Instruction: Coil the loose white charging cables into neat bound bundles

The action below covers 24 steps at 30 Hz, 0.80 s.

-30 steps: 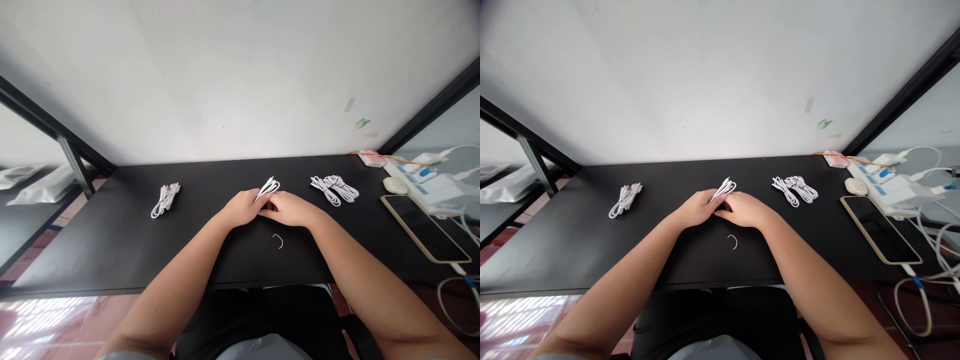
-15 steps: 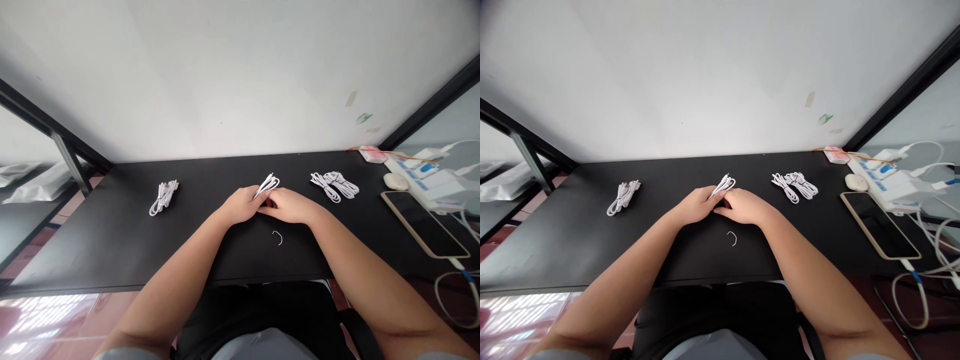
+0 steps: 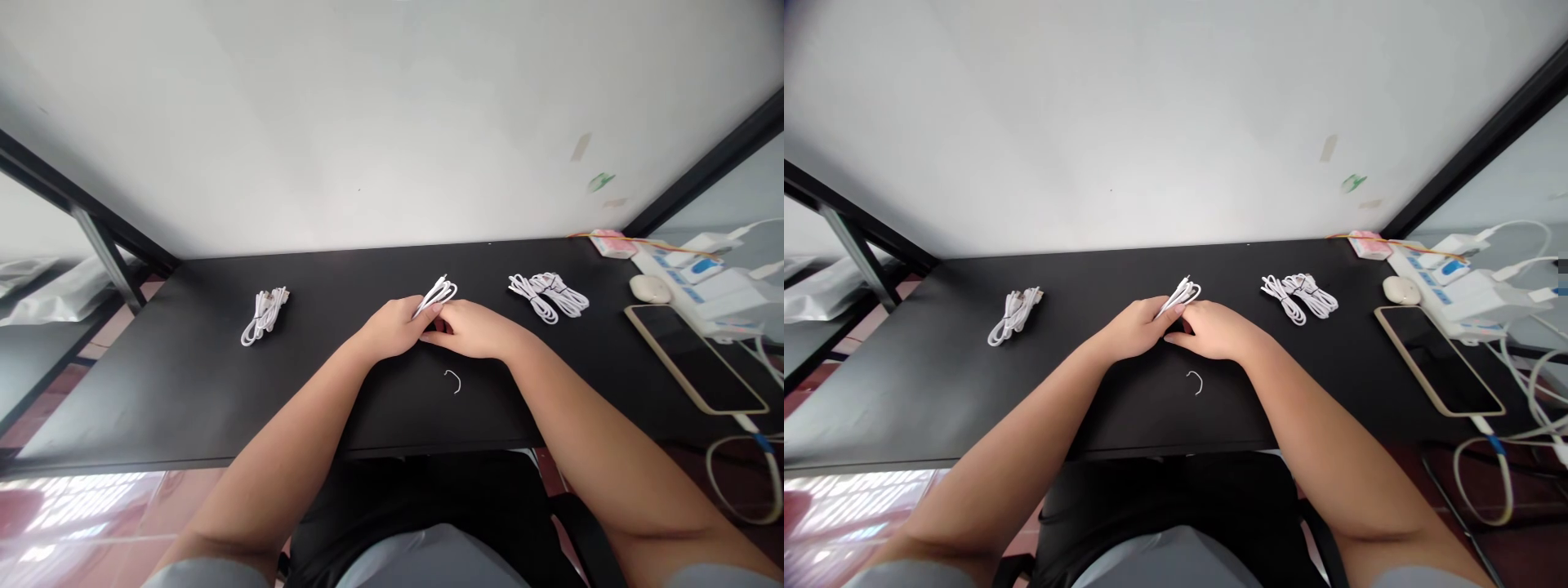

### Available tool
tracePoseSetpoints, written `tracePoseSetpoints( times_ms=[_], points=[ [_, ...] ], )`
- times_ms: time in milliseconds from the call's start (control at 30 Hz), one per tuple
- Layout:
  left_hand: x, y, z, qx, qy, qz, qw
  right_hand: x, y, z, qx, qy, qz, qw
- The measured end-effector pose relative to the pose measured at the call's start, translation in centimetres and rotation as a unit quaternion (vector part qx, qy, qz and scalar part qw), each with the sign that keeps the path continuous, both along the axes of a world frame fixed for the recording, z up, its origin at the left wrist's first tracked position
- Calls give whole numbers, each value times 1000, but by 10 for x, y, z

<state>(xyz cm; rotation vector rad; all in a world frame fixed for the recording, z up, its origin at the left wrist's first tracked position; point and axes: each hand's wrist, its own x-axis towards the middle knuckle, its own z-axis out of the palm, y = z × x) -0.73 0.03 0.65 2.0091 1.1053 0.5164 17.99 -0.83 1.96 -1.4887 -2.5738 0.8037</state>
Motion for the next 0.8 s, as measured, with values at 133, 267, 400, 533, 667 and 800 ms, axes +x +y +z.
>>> tracePoseSetpoints(
  times_ms=[133,267,400,533,667,800],
  points=[
    [0,0,-1,0,8,6,1000,0,1,1,-7,0,-1,1000],
    [0,0,-1,1,15,8,1000,0,1,-1,-9,-7,-3,1000],
    [0,0,-1,5,13,6,1000,0,1,-3,-2,-2,-1,1000],
    [0,0,-1,7,16,4,1000,1,1,-4,-4,-4,-2,1000],
    [0,0,-1,8,20,8,1000,1,2,-5,-7,-7,-3,1000],
    [-1,0,-1,7,25,8,1000,1,3,-6,-5,-10,-2,1000]
  ],
)
